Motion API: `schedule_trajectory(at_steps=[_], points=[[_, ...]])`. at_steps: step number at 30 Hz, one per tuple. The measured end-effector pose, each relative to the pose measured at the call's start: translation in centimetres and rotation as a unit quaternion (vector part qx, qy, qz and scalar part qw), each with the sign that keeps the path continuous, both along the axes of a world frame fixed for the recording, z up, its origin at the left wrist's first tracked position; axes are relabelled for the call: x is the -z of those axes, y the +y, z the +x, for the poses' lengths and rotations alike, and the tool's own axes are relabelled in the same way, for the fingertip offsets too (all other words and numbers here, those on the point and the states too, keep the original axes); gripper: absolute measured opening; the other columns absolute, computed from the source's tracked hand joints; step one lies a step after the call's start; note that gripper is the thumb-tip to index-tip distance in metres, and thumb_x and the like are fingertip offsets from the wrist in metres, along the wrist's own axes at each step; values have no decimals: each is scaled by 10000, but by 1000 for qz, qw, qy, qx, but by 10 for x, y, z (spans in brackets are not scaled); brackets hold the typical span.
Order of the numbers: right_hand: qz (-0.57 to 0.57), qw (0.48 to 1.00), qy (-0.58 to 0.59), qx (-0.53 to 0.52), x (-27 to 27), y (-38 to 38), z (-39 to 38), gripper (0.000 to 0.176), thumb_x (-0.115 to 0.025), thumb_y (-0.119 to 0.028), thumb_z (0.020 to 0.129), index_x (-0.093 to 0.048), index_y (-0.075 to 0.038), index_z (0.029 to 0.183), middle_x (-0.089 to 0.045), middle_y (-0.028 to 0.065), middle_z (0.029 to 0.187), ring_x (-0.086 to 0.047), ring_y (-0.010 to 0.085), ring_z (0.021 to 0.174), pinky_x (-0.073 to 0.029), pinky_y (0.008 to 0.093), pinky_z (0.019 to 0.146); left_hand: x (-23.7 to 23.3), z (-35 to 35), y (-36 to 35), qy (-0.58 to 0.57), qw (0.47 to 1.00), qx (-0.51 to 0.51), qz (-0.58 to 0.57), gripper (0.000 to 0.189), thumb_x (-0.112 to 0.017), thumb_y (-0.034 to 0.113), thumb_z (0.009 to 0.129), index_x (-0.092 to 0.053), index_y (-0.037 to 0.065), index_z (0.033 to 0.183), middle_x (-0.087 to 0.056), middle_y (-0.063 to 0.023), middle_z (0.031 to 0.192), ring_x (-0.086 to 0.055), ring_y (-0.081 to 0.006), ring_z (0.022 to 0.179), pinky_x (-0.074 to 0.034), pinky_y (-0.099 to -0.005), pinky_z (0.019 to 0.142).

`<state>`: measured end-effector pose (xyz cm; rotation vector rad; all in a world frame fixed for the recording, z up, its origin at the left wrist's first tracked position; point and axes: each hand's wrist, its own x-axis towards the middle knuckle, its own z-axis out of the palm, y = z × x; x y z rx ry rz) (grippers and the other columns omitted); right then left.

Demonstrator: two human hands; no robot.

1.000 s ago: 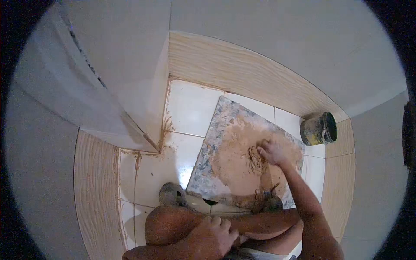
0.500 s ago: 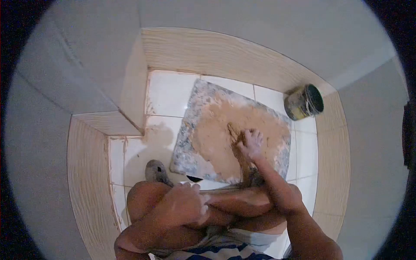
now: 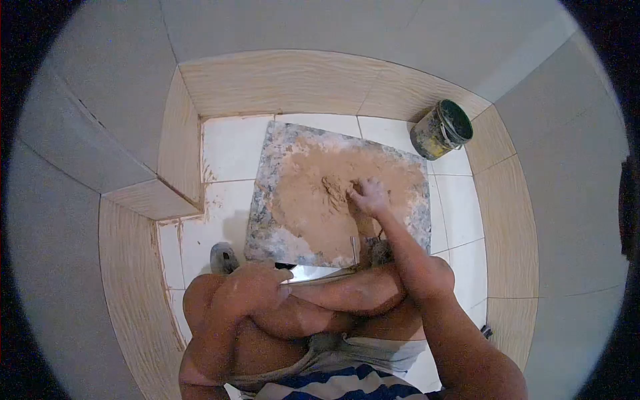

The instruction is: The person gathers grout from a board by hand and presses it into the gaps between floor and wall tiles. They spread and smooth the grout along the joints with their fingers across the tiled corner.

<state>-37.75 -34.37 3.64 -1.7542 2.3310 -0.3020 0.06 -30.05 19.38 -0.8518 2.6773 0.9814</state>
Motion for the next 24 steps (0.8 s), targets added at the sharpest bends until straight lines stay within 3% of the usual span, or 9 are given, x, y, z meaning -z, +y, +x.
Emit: schedule_trajectory(at_steps=[2, 4, 7, 12, 14, 16, 18, 24], points=[[-57, 998, 2, 20, 6, 5, 11, 412, -590, -384, 821, -534, -103, 1117, -497, 219, 1061, -424, 415, 1004, -371, 481, 883, -4, -2, -2, 22, 1000, -14, -8, 296, -541, 296, 842, -642, 85, 1024, -623, -227, 969, -609, -381, 887, -481, -470, 804], [-70, 997, 3, 14, 5, 4, 18, 389, -581, -369, 825, -528, -84, 1085, -488, 220, 1048, -420, 411, 1002, -368, 484, 876, -12, -9, -8, -34, 998, -37, 32, 381, -549, 341, 859, -606, 89, 1140, -585, -221, 1112, -579, -389, 1010, -452, -461, 907], [-89, 996, 10, 4, 4, 6, 28, 355, -568, -332, 830, -501, -52, 1038, -466, 219, 1040, -409, 402, 1004, -362, 489, 865, 9, -29, -17, -141, 988, -58, 16, 332, -540, 297, 827, -651, 62, 1033, -620, -209, 1068, -595, -377, 980, -449, -463, 893], [-87, 996, 11, -3, -1, 6, 35, 355, -561, -281, 823, -446, -34, 1051, -434, 214, 1072, -397, 400, 1024, -354, 504, 862, 55, -47, -12, -94, 994, -30, -38, 362, -529, 310, 820, -648, 42, 1033, -625, -202, 1066, -599, -368, 985, -458, -467, 890], [-15, 1000, 7, 21, -7, 8, 39, 381, -564, -278, 812, -423, -43, 1076, -419, 206, 1098, -385, 395, 1051, -336, 541, 864, 44, -54, -6, -93, 994, -12, -51, 371, -526, 314, 818, -646, 39, 1037, -626, -199, 1068, -601, -363, 985, -462, -470, 886], [-31, 999, 40, 9, 10, 6, 39, 385, -560, -284, 810, -422, -46, 1079, -419, 204, 1101, -381, 391, 1062, -327, 558, 866, 30, -61, 1, -150, 988, -21, -1, 365, -537, 314, 812, -657, 35, 1014, -629, -209, 1047, -606, -364, 975, -473, -476, 866], [-47, 996, 71, -3, 16, 4, 41, 389, -556, -290, 809, -421, -49, 1082, -418, 201, 1105, -378, 387, 1073, -317, 574, 867, 28, -62, 5, -140, 990, -7, -25, 357, -543, 314, 808, -666, 38, 996, -633, -207, 1035, -613, -359, 962, -478, -471, 860], [0, 1000, -16, -27, -17, 13, 50, 390, -571, -302, 795, -442, -56, 1067, -429, 196, 1109, -382, 399, 1089, -307, 572, 890, 27, -56, 12, -124, 992, 28, -15, 319, -567, 317, 792, -672, 52, 933, -628, -195, 972, -612, -354, 916, -481, -474, 832]])
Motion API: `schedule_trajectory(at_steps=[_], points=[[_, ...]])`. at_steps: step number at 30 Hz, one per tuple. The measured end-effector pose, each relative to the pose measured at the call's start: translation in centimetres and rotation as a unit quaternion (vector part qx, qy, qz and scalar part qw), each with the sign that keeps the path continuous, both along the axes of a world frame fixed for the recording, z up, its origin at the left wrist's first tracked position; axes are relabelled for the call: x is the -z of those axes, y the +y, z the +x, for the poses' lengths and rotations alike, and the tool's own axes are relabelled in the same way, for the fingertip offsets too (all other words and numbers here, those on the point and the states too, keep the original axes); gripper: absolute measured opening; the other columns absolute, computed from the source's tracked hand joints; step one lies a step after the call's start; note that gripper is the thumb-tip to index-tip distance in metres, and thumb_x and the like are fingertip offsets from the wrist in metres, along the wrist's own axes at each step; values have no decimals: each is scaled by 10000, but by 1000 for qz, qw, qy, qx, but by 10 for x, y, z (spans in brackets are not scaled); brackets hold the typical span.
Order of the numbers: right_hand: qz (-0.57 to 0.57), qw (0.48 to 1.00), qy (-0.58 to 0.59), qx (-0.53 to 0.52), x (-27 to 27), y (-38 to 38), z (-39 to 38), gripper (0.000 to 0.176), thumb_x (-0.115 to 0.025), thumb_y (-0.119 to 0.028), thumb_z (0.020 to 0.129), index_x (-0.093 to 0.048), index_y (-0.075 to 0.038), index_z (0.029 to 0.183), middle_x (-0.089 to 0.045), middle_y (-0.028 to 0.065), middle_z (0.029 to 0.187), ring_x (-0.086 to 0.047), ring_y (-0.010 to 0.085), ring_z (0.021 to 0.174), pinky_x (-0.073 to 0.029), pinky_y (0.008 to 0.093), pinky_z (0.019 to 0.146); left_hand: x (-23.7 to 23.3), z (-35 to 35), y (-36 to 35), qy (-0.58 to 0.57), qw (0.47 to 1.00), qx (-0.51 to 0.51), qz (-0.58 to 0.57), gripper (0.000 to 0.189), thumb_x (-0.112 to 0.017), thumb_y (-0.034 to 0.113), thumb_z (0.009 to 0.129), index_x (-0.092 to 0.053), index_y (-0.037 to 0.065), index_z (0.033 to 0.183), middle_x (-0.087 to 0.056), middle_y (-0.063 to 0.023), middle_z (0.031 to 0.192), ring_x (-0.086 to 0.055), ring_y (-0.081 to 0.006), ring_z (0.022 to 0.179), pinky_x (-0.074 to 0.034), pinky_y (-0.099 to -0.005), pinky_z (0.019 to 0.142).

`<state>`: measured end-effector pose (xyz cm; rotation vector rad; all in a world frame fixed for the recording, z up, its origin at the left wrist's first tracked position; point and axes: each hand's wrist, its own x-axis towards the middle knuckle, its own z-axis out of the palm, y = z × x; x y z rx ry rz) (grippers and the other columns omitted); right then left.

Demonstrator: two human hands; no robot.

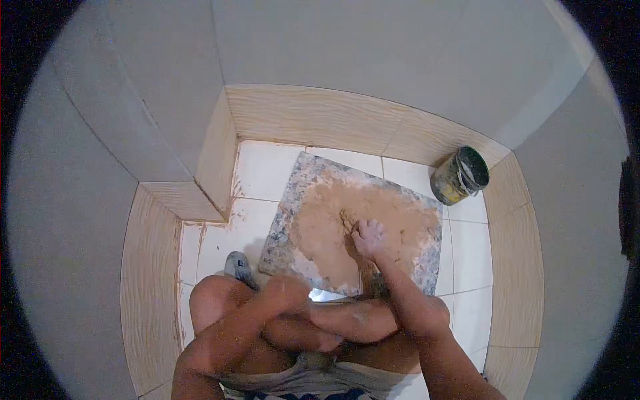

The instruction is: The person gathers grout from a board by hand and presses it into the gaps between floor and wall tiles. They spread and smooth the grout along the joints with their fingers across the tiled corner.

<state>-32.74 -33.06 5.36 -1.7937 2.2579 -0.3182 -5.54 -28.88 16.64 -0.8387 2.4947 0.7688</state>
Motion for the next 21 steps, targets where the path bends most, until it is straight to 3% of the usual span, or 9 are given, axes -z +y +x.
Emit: schedule_trajectory(at_steps=[2, 6, 8, 10, 11, 13, 16, 18, 21], points=[[143, 989, -23, -13, -19, 0, 4, 354, -587, -294, 788, -476, -49, 1018, -461, 205, 1097, -448, 375, 1046, -377, 496, 859, 2, 5, 6, -3, 1000, 4, 24, 299, -568, 314, 799, -657, 55, 920, -612, -189, 939, -598, -372, 886, -475, -492, 811], [139, 963, -227, -48, -55, -36, -7, 350, -595, -281, 789, -517, -58, 1047, -492, 210, 1079, -516, 338, 969, -441, 416, 799, -32, 18, 20, 93, 995, 40, -15, 273, -573, 285, 766, -685, 57, 866, -639, -181, 924, -610, -350, 879, -474, -489, 764], [-40, 985, -130, -106, -44, -65, -12, 433, -594, -237, 777, -490, -114, 1179, -502, 196, 1072, -539, 313, 938, -466, 385, 764, -30, 24, 20, 86, 994, 69, 11, 259, -566, 277, 774, -680, 55, 844, -632, -176, 887, -606, -344, 850, -467, -491, 740], [-57, 980, -33, -190, -32, -118, -15, 474, -595, -236, 782, -463, -143, 1228, -504, 190, 1080, -539, 326, 957, -464, 399, 762, -14, 30, 30, 254, 963, 69, -60, 260, -573, 290, 780, -670, 55, 835, -614, -159, 832, -602, -315, 817, -460, -498, 704], [-77, 958, 62, -268, -30, -147, -15, 519, -596, -235, 787, -435, -172, 1276, -506, 183, 1089, -539, 340, 976, -462, 413, 760, -15, 32, 29, 257, 963, 65, -58, 260, -573, 290, 780, -670, 55, 835, -614, -159, 832, -602, -315, 817, -460, -498, 704], [37, 938, 230, -258, -59, -197, 23, 546, -582, -243, 805, -389, -209, 1314, -508, 179, 1117, -527, 362, 1026, -451, 450, 752, -28, 40, 26, 257, 960, 77, -85, 255, -580, 299, 781, -665, 66, 842, -605, -134, 808, -596, -283, 799, -454, -482, 698], [-69, 907, 249, -333, -8, -283, 25, 547, -546, -253, 838, -356, -237, 1351, -508, 180, 1139, -523, 361, 1052, -434, 483, 763, -47, 50, 5, 195, 975, 104, -3, 330, -517, 321, 843, -587, 69, 1045, -577, -151, 902, -574, -355, 888, -478, -489, 727], [11, 840, 415, -350, 13, -323, 38, 587, -525, -225, 850, -300, -222, 1392, -501, 189, 1175, -530, 348, 1052, -416, 506, 784, -64, 59, -5, 198, 977, 84, 2, 308, -526, 274, 841, -599, 40, 1028, -575, -171, 939, -558, -336, 905, -450, -466, 771], [-11, 756, 528, -387, 15, -341, 53, 626, -519, -197, 856, -246, -183, 1419, -475, 198, 1245, -560, 338, 1019, -437, 479, 750, -68, 67, -5, 230, 972, 45, -16, 299, -535, 232, 840, -611, 11, 1027, -573, -194, 993, -540, -324, 936, -419, -452, 825]])
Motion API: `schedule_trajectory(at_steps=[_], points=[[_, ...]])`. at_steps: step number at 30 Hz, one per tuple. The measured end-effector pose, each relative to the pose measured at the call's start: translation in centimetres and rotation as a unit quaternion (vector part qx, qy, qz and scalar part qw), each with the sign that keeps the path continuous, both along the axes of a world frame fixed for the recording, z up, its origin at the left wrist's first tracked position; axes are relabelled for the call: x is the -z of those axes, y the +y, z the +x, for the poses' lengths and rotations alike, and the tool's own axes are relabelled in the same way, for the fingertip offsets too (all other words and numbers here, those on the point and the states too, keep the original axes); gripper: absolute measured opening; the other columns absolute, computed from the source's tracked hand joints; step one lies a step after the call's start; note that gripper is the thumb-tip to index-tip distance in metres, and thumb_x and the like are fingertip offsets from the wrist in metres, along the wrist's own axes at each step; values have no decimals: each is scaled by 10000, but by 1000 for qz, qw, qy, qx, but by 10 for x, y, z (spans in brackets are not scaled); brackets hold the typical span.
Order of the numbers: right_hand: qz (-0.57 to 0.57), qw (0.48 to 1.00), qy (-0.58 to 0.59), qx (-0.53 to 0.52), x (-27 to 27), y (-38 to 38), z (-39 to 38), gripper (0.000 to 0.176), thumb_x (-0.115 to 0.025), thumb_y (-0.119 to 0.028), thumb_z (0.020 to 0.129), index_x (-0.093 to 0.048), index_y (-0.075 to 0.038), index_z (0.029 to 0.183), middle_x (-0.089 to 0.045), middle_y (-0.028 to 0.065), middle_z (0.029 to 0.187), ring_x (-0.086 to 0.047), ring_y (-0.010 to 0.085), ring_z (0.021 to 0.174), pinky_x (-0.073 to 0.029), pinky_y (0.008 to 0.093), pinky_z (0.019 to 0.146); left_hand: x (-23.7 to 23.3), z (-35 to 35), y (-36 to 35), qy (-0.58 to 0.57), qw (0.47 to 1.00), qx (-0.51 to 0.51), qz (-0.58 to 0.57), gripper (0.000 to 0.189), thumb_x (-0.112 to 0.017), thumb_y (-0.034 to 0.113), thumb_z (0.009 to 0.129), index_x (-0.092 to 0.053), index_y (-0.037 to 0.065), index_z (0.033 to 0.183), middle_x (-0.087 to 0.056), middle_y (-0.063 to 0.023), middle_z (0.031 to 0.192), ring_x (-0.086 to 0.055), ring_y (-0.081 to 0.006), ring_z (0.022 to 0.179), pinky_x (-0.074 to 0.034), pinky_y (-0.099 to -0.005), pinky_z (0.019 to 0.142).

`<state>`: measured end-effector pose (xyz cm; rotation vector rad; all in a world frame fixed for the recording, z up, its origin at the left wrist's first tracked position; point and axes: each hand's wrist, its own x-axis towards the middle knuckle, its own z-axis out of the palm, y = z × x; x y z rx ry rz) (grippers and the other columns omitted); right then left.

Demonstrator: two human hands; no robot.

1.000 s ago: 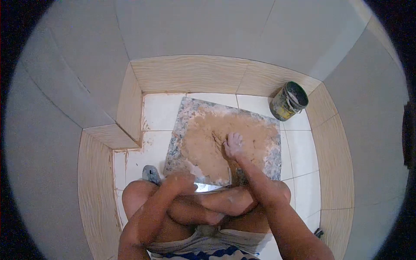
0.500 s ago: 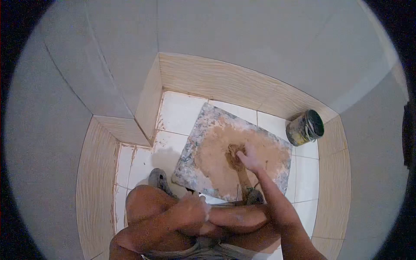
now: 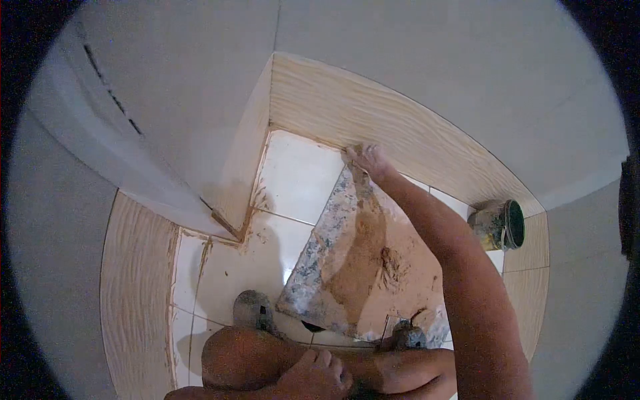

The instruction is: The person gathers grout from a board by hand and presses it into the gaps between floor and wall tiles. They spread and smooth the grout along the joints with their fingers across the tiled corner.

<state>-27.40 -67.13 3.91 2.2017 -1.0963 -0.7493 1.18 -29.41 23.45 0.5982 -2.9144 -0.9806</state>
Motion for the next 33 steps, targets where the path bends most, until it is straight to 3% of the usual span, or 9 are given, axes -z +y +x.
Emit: schedule_trajectory(at_steps=[2, 4, 7, 9, 13, 15, 18, 21, 33], points=[[37, 998, 41, -22, -15, -3, 8, 652, -521, -190, 854, -217, -174, 1430, -485, 203, 1245, -577, 335, 997, -448, 462, 727, -8, -1, -4, 35, 999, -24, -18, 311, -535, 236, 843, -610, 10, 1042, -572, -197, 1009, -539, -329, 949, -417, -461, 834], [71, 993, 82, -42, -24, -4, 15, 679, -523, -183, 852, -187, -165, 1441, -496, 209, 1245, -594, 333, 975, -459, 445, 704, -19, -6, -15, -29, 989, 15, 147, 309, -530, 234, 850, -611, 5, 1040, -576, -196, 1009, -538, -331, 962, -415, -468, 845], [144, 986, 16, 81, -20, -5, 13, 683, -501, -174, 871, -146, -166, 1454, -543, 226, 1175, -613, 324, 953, -473, 440, 698, 5, -7, 5, -11, 997, 11, 81, 290, -534, 231, 854, -615, 10, 1024, -583, -184, 994, -539, -321, 961, -418, -460, 842], [242, 949, -166, 119, -9, -7, -25, 679, -494, -159, 882, -133, -164, 1457, -550, 252, 1170, -599, 322, 1027, -482, 441, 788, -1, -1, -4, 5, 998, 7, 64, 279, -540, 227, 850, -618, 13, 1013, -585, -182, 985, -541, -316, 955, -422, -450, 835], [236, 955, -85, 155, 63, -35, -107, 664, -503, -181, 889, -153, -169, 1454, -518, 243, 1243, -565, 325, 1107, -479, 427, 860, -1, -5, -6, -42, 993, 10, 107, 255, -557, 221, 838, -622, 22, 983, -588, -174, 966, -546, -306, 933, -433, -429, 817], [109, 978, -174, -35, 96, -39, -145, 599, -462, -146, 908, -231, -271, 1446, -594, 163, 1171, -632, 251, 973, -513, 390, 663, -3, -7, -5, -42, 996, 0, 85, 248, -562, 216, 831, -622, 23, 975, -588, -170, 964, -547, -305, 929, -434, -429, 818], [132, 989, -35, 64, 27, -5, -103, 582, -489, -150, 895, -272, -208, 1432, -632, 176, 1074, -651, 290, 904, -516, 393, 668, -4, -4, 0, -32, 999, -12, 5, 238, -572, 209, 822, -624, 26, 966, -587, -163, 958, -544, -299, 927, -431, -426, 822], [249, 953, -81, 154, -28, 6, -47, 723, -616, -125, 790, -244, -168, 1408, -586, 185, 1135, -611, 314, 1011, -492, 465, 804, -11, -3, -12, -20, 1000, -2, 7, 241, -580, 205, 817, -626, 28, 974, -586, -161, 957, -540, -295, 932, -425, -424, 833], [195, 954, -213, 80, -15, -5, -15, 803, -608, -131, 779, -149, -150, 1438, -631, 211, 938, -634, 364, 813, -500, 451, 683, -9, -6, -5, -22, 999, -16, 33, 260, -576, 206, 817, -624, 25, 997, -580, -165, 970, -537, -303, 937, -420, -429, 842]])
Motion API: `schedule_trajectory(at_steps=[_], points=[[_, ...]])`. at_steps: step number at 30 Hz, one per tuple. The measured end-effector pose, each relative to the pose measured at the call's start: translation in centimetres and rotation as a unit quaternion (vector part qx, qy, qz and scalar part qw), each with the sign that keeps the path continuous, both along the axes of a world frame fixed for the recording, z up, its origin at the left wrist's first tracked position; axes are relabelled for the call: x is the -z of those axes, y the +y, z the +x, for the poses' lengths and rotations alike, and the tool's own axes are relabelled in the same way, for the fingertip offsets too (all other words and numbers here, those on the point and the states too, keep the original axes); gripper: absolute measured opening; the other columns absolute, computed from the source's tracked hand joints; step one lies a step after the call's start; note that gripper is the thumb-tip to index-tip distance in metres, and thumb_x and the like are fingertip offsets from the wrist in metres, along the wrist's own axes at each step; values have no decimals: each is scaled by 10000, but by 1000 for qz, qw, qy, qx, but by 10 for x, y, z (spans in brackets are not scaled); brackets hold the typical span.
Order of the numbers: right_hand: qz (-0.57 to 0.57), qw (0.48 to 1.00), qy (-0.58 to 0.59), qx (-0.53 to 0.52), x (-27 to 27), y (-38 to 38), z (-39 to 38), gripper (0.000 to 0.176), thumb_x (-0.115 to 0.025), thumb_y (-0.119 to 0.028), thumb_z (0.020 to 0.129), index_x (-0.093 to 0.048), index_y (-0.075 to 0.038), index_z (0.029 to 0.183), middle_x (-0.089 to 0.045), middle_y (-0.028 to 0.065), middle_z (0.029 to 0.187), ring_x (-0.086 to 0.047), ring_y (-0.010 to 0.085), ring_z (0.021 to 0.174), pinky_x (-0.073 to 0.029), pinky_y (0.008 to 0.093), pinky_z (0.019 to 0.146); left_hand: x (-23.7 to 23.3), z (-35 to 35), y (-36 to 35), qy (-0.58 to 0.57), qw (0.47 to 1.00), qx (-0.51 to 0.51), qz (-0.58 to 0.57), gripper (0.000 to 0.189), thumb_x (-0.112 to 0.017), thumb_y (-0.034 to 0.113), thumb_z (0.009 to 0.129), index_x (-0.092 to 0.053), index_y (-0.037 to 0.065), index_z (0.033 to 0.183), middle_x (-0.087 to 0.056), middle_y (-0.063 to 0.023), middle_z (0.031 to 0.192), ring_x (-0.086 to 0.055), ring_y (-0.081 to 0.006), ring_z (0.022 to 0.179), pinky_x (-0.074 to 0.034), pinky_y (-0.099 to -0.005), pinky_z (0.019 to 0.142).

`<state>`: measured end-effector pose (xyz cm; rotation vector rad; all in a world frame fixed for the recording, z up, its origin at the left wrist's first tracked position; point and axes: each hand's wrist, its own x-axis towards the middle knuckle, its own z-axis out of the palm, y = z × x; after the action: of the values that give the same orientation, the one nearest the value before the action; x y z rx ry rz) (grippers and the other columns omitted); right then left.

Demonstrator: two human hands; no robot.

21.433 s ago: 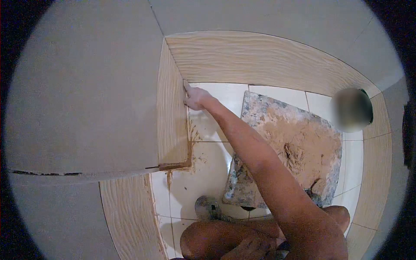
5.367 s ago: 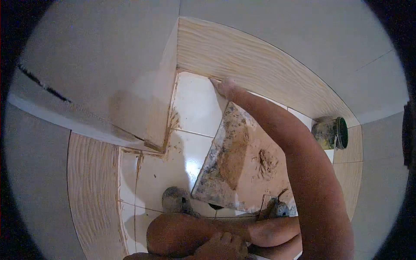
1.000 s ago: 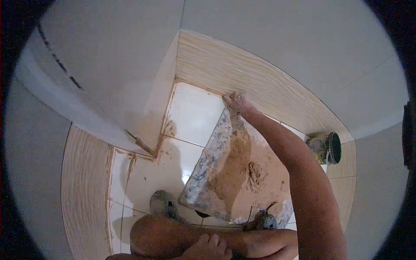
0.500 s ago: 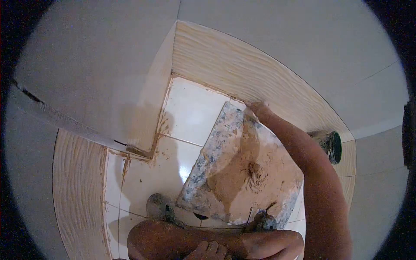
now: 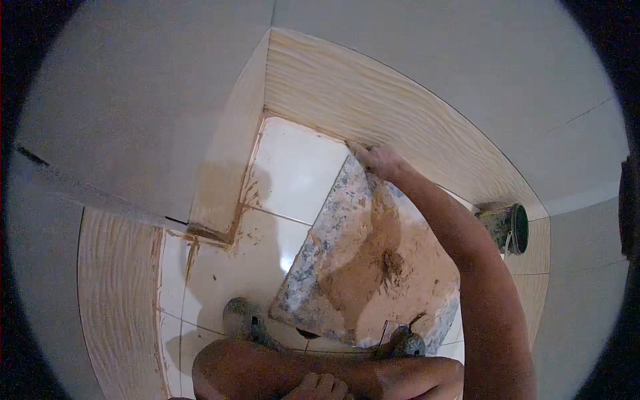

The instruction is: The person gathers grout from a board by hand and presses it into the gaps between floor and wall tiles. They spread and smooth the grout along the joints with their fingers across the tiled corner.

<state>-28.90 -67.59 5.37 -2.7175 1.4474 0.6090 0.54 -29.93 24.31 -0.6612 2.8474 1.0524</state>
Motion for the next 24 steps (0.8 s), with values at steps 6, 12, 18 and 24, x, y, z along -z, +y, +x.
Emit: schedule_trajectory(at_steps=[6, 12, 18, 24], points=[[64, 997, 16, -43, -4, -6, -20, 649, -574, -277, 834, -282, -153, 1400, -627, 224, 971, -604, 392, 938, -489, 461, 815, 5, 1, -4, 19, 999, -19, 45, 256, -545, 207, 835, -622, 23, 995, -578, -167, 964, -537, -304, 929, -422, -429, 828], [18, 998, 4, -68, -5, 2, -60, 553, -598, -355, 817, -438, -75, 1266, -599, 217, 1054, -577, 393, 990, -485, 477, 801, 1, 7, -10, 8, 999, 18, 29, 260, -519, 202, 852, -612, 10, 1001, -574, -178, 973, -543, -309, 918, -430, -435, 819], [79, 984, -91, 130, -39, 124, -69, 436, -546, -380, 850, -513, -81, 1166, -561, 223, 1068, -537, 420, 977, -446, 492, 856, -2, 7, -7, 8, 999, 12, 50, 295, -525, 221, 848, -601, 5, 1035, -570, -183, 986, -540, -315, 926, -428, -441, 848], [54, 932, -176, 313, -25, 265, -67, 466, -614, -341, 818, -484, -31, 1141, -476, 227, 1073, -439, 390, 1081, -360, 470, 955, -9, 5, -13, -7, 999, 39, 36, 308, -530, 236, 846, -601, 8, 1041, -569, -175, 980, -530, -300, 932, -420, -435, 828]])
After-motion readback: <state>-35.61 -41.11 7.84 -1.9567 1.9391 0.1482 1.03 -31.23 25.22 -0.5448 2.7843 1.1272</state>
